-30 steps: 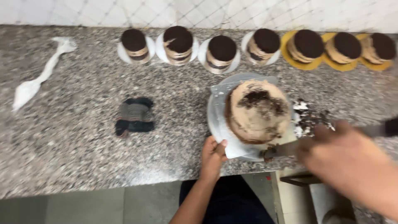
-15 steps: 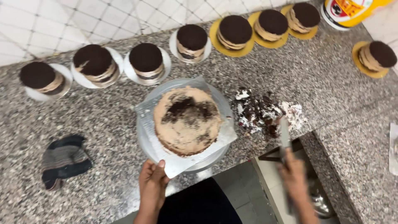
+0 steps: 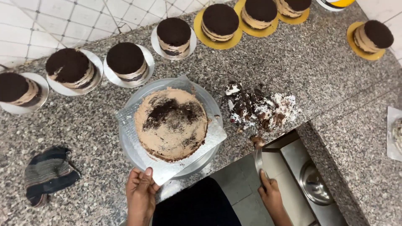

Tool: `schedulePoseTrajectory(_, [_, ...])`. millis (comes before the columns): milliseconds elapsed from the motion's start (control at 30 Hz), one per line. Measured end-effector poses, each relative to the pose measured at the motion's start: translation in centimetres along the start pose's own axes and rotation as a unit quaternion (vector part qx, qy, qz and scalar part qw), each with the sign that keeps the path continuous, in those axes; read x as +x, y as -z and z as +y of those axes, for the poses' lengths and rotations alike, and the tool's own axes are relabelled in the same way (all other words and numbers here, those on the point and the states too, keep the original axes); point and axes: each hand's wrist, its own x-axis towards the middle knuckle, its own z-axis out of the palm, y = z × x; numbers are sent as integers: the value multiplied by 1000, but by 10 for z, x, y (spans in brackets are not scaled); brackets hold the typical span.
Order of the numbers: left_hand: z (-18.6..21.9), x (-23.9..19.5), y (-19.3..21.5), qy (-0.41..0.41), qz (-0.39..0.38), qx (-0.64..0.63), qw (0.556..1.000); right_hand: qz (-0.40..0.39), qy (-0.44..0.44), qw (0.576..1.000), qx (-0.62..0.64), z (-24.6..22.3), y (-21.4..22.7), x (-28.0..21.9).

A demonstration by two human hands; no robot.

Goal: The person frosts the top and sides of a layered cake with a spatula, rotating the cake board on a turntable while spreading frosting over the surface. Finished mini cakes line the counter nearby and frosting scraps sit on the worktop.

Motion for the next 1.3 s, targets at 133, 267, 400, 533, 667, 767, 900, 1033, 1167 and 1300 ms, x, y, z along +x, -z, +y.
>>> schedulePoseTrajectory(133, [-11,7,17,-1,-23,-27,999,-127,-99,985,-61,26,7,-43])
schedulePoseTrajectory(267, [-37,5,18,-17,43,-18,999,-53,-160,948,270,84,17,-45])
schedulePoseTrajectory(400, [-39,-13,5,36,-19,-45,998,-14,-193,960,201,-99,136,66])
schedulePoseTrajectory(533, [-35,-21,-4,49,-104,-35,993,-130,194,962,-141,-278,229,160])
schedulePoseTrajectory(667, [-41,-24,-7,6,-105,-33,994,-128,457,743,-472,-499,211,179])
schedulePoseTrajectory(767, [-49,-23,-10,-15,-97,-29,995,-71,617,613,-488,-613,165,156])
schedulePoseTrajectory(900, [-39,-23,-14,-32,-93,-55,994,-176,520,410,-729,-695,117,120])
schedulePoseTrajectory(1033, [-33,-20,-16,-36,-80,-66,994,-239,473,339,-777,-706,93,115])
schedulePoseTrajectory(1167, [-16,-26,-15,-39,-87,-71,993,-233,480,310,-787,-698,89,117])
schedulePoseTrajectory(1300, [-12,-26,-17,-32,-80,-42,995,-216,515,277,-782,-688,85,110])
